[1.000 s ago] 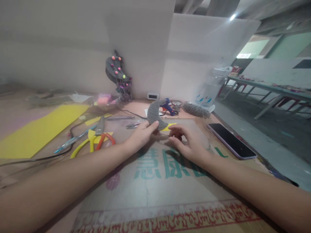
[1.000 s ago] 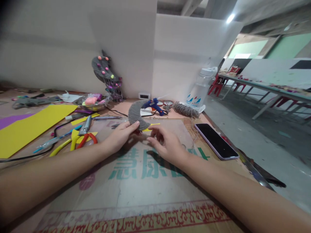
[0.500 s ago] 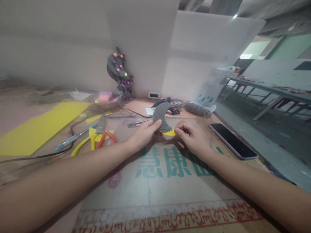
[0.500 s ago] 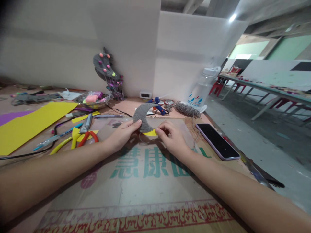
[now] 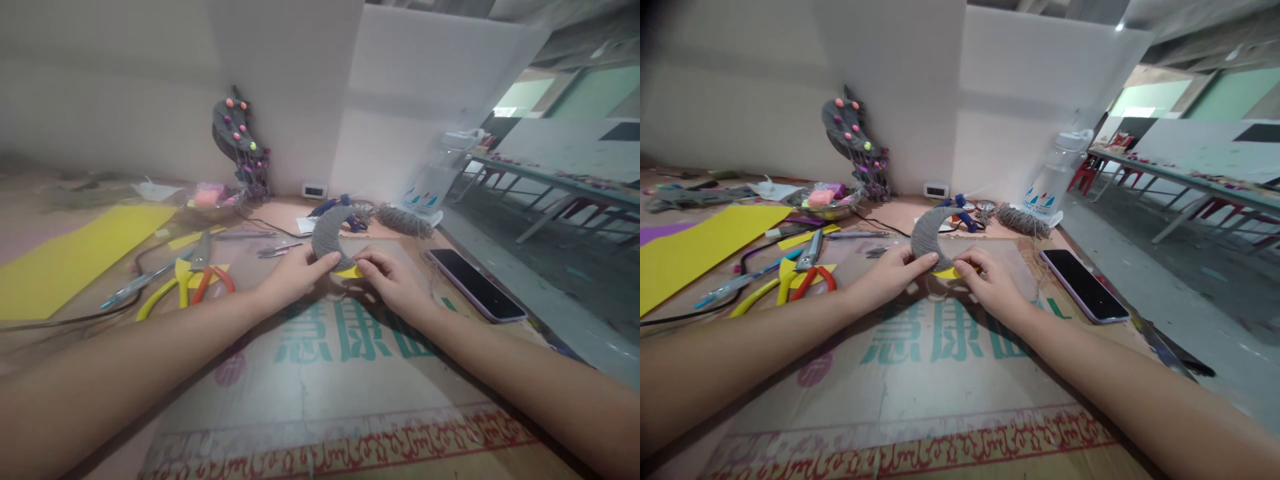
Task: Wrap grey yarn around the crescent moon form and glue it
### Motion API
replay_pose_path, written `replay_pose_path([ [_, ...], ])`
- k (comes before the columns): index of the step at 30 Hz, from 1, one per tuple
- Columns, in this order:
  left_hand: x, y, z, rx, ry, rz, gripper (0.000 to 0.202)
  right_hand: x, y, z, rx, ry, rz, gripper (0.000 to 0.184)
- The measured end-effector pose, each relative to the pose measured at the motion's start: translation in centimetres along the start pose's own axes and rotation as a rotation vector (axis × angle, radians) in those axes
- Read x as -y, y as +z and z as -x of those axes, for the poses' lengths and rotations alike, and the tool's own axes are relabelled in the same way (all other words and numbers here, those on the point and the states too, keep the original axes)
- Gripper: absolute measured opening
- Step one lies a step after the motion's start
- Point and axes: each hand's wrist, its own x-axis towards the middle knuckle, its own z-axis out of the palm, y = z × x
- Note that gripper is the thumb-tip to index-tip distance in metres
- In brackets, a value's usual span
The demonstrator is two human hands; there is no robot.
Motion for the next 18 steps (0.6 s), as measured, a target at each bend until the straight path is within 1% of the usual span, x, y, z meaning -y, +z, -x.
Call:
replay_pose_path([
  [3, 0.06, 0.03, 0.14, 0.020, 0.004, -0.016, 0.032, 0.08, 0.24, 0.00, 0.057, 0.060, -0.062, 0.023],
  [6, 0.32, 0.04, 0.22, 0.042, -0.025, -0.038, 0.036, 0.25, 0.44, 0.11, 0.087, 0.152, -0.143, 0.024],
  [8, 0.52, 0.04, 0.17, 0.053, -0.025, -0.046, 0.038, 0.34, 0.48, 0.21, 0.099, 0.182, -0.203, 0.025],
  [11, 0.75, 0.06, 0.00, 0.056, -0.013, -0.016, 0.040, 0.36, 0.40, 0.32, 0.114, 0.159, -0.226, 0.027],
  [15, 0.82, 0.06, -0.19, 0.032, -0.003, -0.003, 0.041, 0.33, 0.22, 0.33, 0.111, 0.083, -0.142, 0.030],
  [18, 0.56, 0.01, -0.09, 0.036, -0.019, -0.012, 0.042, 0.39, 0.14, 0.31, 0.102, 0.077, -0.117, 0.029],
])
